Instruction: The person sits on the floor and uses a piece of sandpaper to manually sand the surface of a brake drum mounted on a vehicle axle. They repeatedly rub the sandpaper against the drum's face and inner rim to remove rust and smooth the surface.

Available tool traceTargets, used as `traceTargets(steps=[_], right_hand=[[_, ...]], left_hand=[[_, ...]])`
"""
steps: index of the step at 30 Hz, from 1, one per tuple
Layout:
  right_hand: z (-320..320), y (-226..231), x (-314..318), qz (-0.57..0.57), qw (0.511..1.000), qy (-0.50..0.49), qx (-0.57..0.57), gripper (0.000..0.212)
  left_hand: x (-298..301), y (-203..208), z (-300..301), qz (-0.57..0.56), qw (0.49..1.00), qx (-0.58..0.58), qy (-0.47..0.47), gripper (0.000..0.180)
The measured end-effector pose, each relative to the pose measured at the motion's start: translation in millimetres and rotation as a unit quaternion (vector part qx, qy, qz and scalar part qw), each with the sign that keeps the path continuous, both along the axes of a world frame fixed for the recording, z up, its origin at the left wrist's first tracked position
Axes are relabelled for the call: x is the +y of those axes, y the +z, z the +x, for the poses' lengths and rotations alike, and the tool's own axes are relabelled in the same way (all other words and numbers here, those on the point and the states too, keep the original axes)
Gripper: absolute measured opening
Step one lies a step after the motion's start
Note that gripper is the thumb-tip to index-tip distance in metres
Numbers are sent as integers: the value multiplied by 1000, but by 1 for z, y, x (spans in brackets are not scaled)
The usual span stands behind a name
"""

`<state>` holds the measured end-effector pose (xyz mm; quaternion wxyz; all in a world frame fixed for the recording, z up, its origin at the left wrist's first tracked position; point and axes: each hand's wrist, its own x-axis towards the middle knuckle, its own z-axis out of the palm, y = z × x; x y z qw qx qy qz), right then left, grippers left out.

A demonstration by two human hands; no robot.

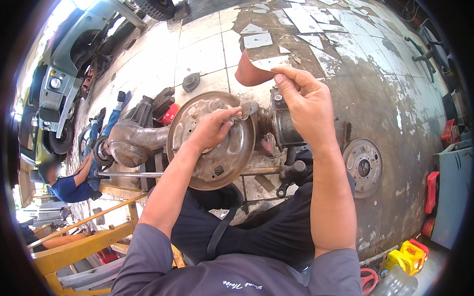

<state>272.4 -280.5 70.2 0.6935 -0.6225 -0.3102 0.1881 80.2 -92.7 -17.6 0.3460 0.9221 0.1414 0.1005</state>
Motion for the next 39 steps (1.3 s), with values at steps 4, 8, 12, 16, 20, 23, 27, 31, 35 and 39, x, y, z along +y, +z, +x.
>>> traceTargets(steps=[4, 8, 12, 16, 20, 23, 27, 31, 35, 39], right_hand=[[-1, -2, 2, -6, 1000, 1, -4, 20], [2, -3, 2, -9, 1000, -3, -14, 20], [1, -3, 2, -9, 1000, 0, -17, 20], [1, -5, 1, -16, 1000, -2, -21, 20], [6, -5, 0, -1, 999, -7, -31, 19], [2, -7, 2, 6, 999, 1, -38, 18], [2, -8, 2, -20, 998, -2, -64, 17], [3, -12, 2, 0, 997, -7, -75, 17], [3, -13, 1, -12, 997, -7, -78, 17], [1, -9, 1, -15, 996, -10, -89, 17]], left_hand=[[12, -4, 4, 83, 995, 16, -57, 47], [6, -15, -2, 188, 980, -24, -51, 47], [0, -25, -1, 244, 969, -37, 29, 45], [9, -20, 13, 278, 956, -2, 95, 40], [0, -15, 10, 248, 965, -45, 73, 35], [-7, -21, 0, 229, 971, -51, 52, 34], [-8, -18, -5, 298, 954, -21, 35, 37], [-12, -31, -23, 373, 924, 42, 73, 42], [-16, -29, -36, 419, 896, 116, 96, 41], [-9, -13, -52, 401, 903, 128, 90, 35]])
